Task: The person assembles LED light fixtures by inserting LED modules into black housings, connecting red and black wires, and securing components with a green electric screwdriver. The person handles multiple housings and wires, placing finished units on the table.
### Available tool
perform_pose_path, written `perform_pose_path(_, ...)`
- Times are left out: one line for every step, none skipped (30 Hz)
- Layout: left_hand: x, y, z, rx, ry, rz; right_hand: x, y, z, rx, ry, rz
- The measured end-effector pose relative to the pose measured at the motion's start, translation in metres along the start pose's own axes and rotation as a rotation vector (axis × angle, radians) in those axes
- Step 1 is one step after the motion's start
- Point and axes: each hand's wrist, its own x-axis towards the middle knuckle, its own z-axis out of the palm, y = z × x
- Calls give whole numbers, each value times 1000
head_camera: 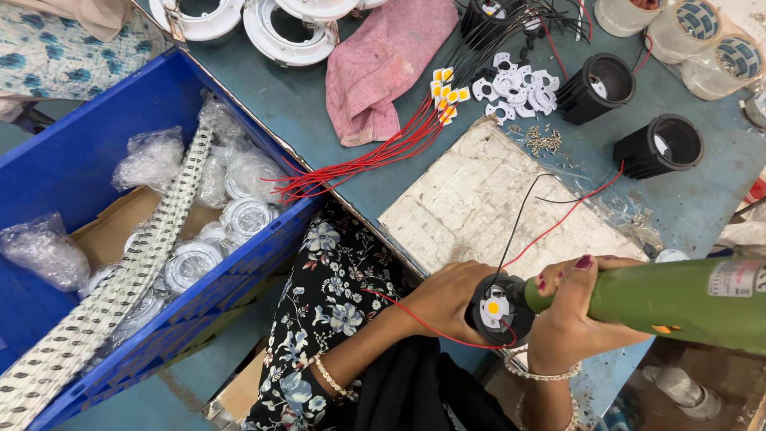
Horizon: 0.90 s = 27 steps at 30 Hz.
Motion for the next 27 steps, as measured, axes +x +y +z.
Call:
perform_pose_path(0,-1,0,2,-2,-5,-4,4,0,5,-2,1)
perform_pose_path(0,-1,0,4,-4,-10,-5,8,-2,2,-21,-20)
perform_pose_path(-1,-1,1,5,-7,-13,-6,10,-5,10,-28,-31)
perform_pose_path(-1,-1,2,13,10,0,-8,12,-8,17,-35,-43)
perform_pose_path(0,-1,3,22,22,17,-8,15,-10,37,-25,-47)
perform_pose_path(0,0,3,31,34,35,-9,15,-13,58,-19,-41)
perform_pose_path(0,1,3,32,30,34,-10,15,-16,78,-10,-42)
perform_pose_path(0,3,3,34,27,33,-9,15,-17,100,-6,-33)
perform_pose_path(0,4,2,37,23,34,-7,14,-21,123,0,-25)
perform_pose_path(0,6,1,32,22,33,-3,11,-26,156,-26,-9)
perform_pose_path(-1,8,1,27,19,31,2,8,-31,189,-52,8)
perform_pose_path(-2,10,1,23,16,28,8,5,-37,222,-78,23)
perform_pose_path(-2,12,1,36,28,44,15,1,-44,242,-86,8)
perform_pose_path(-2,15,0,50,41,60,23,-4,-51,261,-94,-8)
perform_pose_path(-2,17,0,62,53,75,30,-9,-57,277,-97,-24)
perform_pose_path(-2,20,0,61,62,78,36,-13,-64,292,-100,-39)
perform_pose_path(-2,22,1,61,69,81,44,-19,-74,305,-96,-54)
perform_pose_path(-2,24,1,60,76,83,51,-25,-85,307,-102,-63)
perform_pose_path(-2,26,1,52,72,77,58,-31,-96,308,-108,-74)
perform_pose_path(-2,28,1,43,69,71,66,-37,-109,329,-113,-90)
perform_pose_path(-2,29,0,34,66,65,66,-39,-118,328,-104,-102)
perform_pose_path(-1,30,0,36,54,63,66,-42,-129,326,-104,-114)
perform_pose_path(-1,31,0,39,46,63,63,-43,-139,302,-77,-138)
perform_pose_path(-1,31,1,42,38,63,56,-43,-148,277,-47,-159)
perform_pose_path(-2,30,1,35,35,70,46,-42,-156,250,-15,-184)
perform_pose_path(-3,30,1,27,31,77,28,-41,-161,139,60,-230)
perform_pose_path(-3,29,2,19,32,86,11,-37,-161,0,122,-264)
